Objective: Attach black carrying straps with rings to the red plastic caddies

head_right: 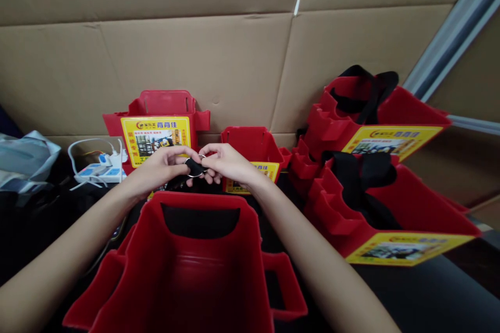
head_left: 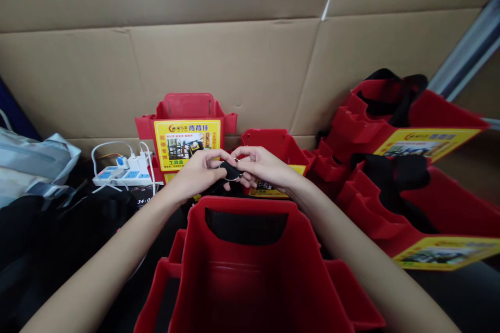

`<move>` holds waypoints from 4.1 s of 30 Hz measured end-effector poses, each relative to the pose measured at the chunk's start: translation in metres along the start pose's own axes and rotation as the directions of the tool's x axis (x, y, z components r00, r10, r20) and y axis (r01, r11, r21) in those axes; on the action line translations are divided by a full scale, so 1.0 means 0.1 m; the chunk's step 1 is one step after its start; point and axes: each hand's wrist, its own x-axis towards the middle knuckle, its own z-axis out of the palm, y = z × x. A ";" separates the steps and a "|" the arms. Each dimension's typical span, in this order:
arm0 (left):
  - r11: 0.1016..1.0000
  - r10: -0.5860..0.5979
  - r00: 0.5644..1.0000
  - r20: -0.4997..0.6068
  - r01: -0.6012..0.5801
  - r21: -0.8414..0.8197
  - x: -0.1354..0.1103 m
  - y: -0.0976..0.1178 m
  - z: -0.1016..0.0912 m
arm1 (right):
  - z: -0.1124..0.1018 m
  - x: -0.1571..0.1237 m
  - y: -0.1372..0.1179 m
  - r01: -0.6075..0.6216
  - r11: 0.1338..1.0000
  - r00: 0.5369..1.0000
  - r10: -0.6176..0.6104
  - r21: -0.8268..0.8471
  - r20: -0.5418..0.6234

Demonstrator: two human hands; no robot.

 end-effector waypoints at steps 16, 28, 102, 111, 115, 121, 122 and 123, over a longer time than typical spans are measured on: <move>0.989 -0.009 1.000 0.027 0.013 -0.150 -0.04 0.06 -0.09 | -0.17 0.02 0.12 0.336 0.941 0.941 -0.337 0.025 0.026; 0.997 -0.066 0.997 -0.035 0.068 0.039 -0.02 0.04 -0.12 | -0.61 -0.08 0.08 0.488 0.845 0.775 -0.535 -0.219 -0.337; 0.913 0.197 0.969 -0.149 -0.126 0.388 0.07 -0.13 -0.17 | -0.21 -0.10 -0.06 0.172 0.978 0.975 -0.153 -0.114 0.159; 0.888 0.109 0.991 -0.082 -0.059 0.456 0.04 -0.06 -0.27 | -0.44 -0.10 -0.04 0.094 0.912 0.990 -0.043 -0.399 0.134; 0.893 0.087 0.983 -0.160 -0.006 0.449 0.01 -0.02 -0.31 | -0.57 -0.16 -0.08 0.125 0.896 0.992 -0.100 -0.427 0.080; 0.861 0.158 0.964 -0.214 -0.028 0.508 -0.01 0.01 -0.37 | -0.65 -0.19 -0.06 0.097 0.891 0.995 -0.070 -0.443 0.078; 0.853 0.166 0.961 -0.222 -0.027 0.521 -0.02 0.02 -0.39 | -0.65 -0.19 -0.06 0.092 0.891 0.995 -0.060 -0.444 0.086; 0.849 0.168 0.960 -0.225 -0.024 0.528 -0.03 0.03 -0.41 | -0.65 -0.19 -0.06 0.088 0.891 0.994 -0.050 -0.446 0.096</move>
